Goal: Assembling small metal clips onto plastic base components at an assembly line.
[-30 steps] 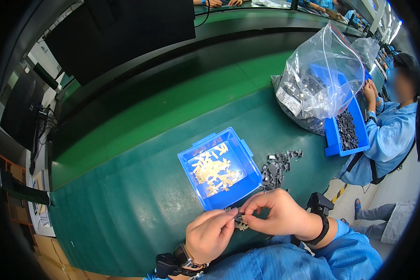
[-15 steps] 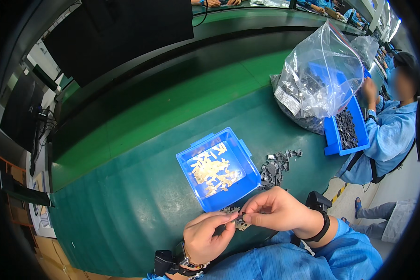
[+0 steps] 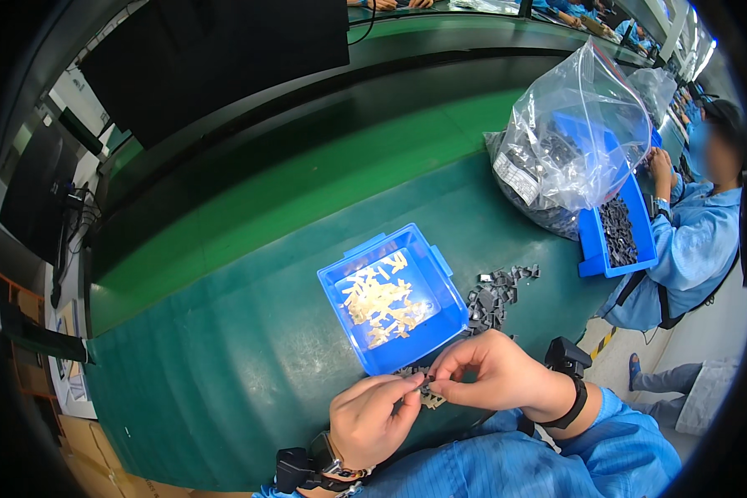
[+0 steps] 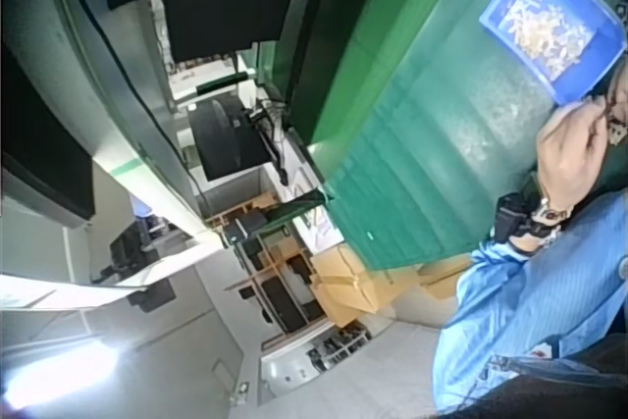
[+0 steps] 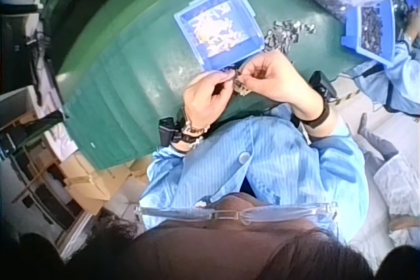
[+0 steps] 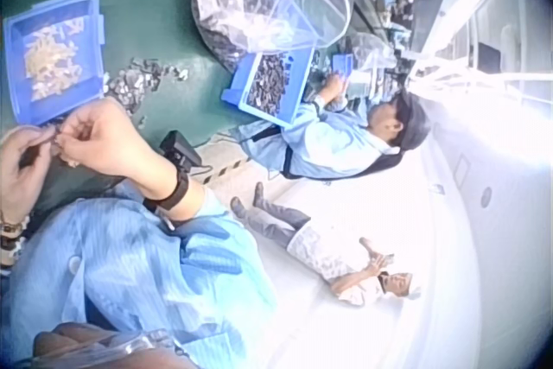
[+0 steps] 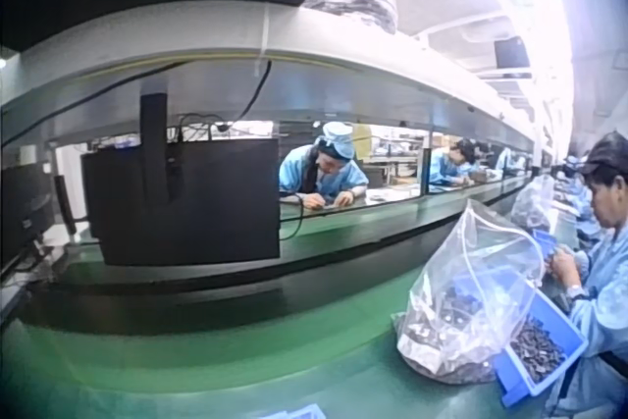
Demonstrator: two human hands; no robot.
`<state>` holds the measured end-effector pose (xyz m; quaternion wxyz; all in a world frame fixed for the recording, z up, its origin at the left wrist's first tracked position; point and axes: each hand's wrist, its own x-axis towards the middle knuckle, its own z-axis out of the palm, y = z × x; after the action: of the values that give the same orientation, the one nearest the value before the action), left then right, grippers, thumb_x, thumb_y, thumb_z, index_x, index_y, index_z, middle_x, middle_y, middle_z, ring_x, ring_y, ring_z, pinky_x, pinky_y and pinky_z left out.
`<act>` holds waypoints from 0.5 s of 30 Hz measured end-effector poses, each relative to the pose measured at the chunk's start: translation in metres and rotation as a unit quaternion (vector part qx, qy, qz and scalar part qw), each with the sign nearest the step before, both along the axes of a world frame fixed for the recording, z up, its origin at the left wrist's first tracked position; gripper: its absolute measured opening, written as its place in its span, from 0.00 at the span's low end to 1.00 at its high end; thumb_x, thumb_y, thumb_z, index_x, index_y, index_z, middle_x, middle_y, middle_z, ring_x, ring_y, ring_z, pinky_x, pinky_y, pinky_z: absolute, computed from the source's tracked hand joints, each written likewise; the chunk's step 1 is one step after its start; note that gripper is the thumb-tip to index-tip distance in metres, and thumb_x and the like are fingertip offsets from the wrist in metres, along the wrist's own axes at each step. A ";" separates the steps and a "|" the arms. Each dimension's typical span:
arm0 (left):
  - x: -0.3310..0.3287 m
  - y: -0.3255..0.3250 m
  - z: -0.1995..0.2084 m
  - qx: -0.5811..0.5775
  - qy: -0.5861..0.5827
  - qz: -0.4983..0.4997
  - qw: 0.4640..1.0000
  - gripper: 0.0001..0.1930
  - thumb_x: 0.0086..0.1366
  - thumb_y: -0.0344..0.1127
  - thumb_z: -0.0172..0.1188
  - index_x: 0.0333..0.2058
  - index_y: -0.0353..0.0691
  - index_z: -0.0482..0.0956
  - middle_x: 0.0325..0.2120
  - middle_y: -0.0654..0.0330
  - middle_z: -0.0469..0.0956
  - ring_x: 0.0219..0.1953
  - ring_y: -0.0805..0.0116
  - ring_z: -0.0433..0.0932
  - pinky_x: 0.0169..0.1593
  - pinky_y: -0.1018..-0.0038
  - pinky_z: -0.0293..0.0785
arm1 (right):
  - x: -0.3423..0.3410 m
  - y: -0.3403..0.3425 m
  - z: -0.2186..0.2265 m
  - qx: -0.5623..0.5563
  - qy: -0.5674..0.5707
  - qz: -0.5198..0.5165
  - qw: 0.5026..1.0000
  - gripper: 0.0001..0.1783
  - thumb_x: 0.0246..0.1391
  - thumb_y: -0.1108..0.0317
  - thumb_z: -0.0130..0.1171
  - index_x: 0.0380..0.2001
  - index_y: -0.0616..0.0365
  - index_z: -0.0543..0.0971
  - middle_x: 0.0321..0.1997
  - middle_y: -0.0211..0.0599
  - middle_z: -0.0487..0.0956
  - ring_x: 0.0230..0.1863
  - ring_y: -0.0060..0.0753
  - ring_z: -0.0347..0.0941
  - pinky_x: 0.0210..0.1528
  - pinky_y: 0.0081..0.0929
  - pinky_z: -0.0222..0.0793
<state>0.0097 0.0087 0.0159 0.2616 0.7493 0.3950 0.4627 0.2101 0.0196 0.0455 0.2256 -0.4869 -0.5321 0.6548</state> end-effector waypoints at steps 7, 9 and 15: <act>-0.002 0.001 0.003 -0.019 -0.006 -0.010 1.000 0.11 0.48 0.19 0.67 0.33 0.33 0.80 0.27 0.55 0.83 0.27 0.62 0.82 0.29 0.74 0.79 | 0.000 0.001 0.004 -0.004 -0.004 -0.010 1.000 0.02 0.50 0.78 0.64 0.27 0.67 0.82 0.35 0.39 0.82 0.37 0.22 0.77 0.40 0.19 0.73; 0.000 0.000 -0.002 -0.006 -0.019 0.000 1.000 0.11 0.48 0.19 0.67 0.33 0.33 0.80 0.28 0.55 0.83 0.28 0.62 0.83 0.30 0.74 0.79 | 0.000 0.001 0.005 -0.021 0.006 -0.017 1.000 0.03 0.50 0.78 0.64 0.27 0.68 0.82 0.34 0.39 0.83 0.37 0.23 0.78 0.41 0.19 0.73; 0.000 -0.002 -0.001 -0.039 -0.053 0.007 0.998 0.11 0.49 0.19 0.68 0.32 0.33 0.79 0.28 0.55 0.83 0.28 0.63 0.83 0.30 0.74 0.80 | 0.003 -0.001 0.000 -0.059 0.094 -0.043 0.993 0.03 0.50 0.78 0.65 0.29 0.68 0.82 0.33 0.37 0.83 0.36 0.21 0.77 0.40 0.19 0.73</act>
<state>0.0100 0.0066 0.0145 0.3081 0.7100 0.4039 0.4876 0.2134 0.0185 0.0459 0.2739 -0.4579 -0.4477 0.7176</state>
